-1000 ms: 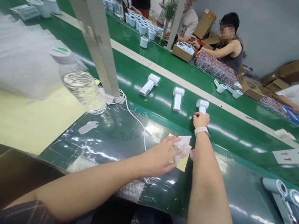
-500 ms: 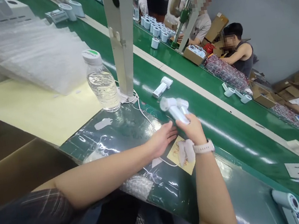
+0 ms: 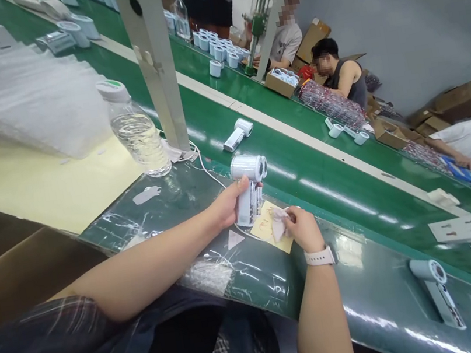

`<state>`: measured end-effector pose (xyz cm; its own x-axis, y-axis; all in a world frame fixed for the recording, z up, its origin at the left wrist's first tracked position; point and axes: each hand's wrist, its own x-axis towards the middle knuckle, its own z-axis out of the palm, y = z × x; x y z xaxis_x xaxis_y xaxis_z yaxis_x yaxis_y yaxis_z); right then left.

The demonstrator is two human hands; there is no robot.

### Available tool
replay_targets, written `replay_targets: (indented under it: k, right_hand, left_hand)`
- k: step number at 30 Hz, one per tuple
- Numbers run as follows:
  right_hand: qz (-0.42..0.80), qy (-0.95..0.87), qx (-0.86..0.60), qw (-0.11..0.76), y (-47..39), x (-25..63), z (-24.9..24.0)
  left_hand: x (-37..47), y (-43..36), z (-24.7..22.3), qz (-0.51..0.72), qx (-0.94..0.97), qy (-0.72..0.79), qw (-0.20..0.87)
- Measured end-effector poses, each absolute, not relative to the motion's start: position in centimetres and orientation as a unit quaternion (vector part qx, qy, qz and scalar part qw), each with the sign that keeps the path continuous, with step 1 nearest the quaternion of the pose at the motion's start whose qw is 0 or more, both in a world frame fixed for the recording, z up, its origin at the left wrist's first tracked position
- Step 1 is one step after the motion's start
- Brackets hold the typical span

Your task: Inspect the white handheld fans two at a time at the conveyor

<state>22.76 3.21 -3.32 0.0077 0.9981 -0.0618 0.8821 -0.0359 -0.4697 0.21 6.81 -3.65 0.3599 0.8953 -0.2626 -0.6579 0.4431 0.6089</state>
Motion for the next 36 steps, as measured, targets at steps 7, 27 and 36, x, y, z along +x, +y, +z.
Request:
replay_targets:
  k: [7,27,36]
  right_hand:
    - [-0.007,-0.646,-0.73,0.223,2.6,21.8,-4.2]
    - [0.516,-0.536,-0.516,0.425,-0.3,12.0,-4.2]
    - [0.555,-0.465,-0.503,0.472,-2.1,10.3,-4.8]
  left_hand:
    - [-0.2,7.1,-3.7,0.545,0.223,0.271,0.762]
    - [-1.3,8.8,-3.7,0.589,0.287,0.15,0.741]
    - [-0.3,8.1,-4.1,0.602,0.313,0.181,0.712]
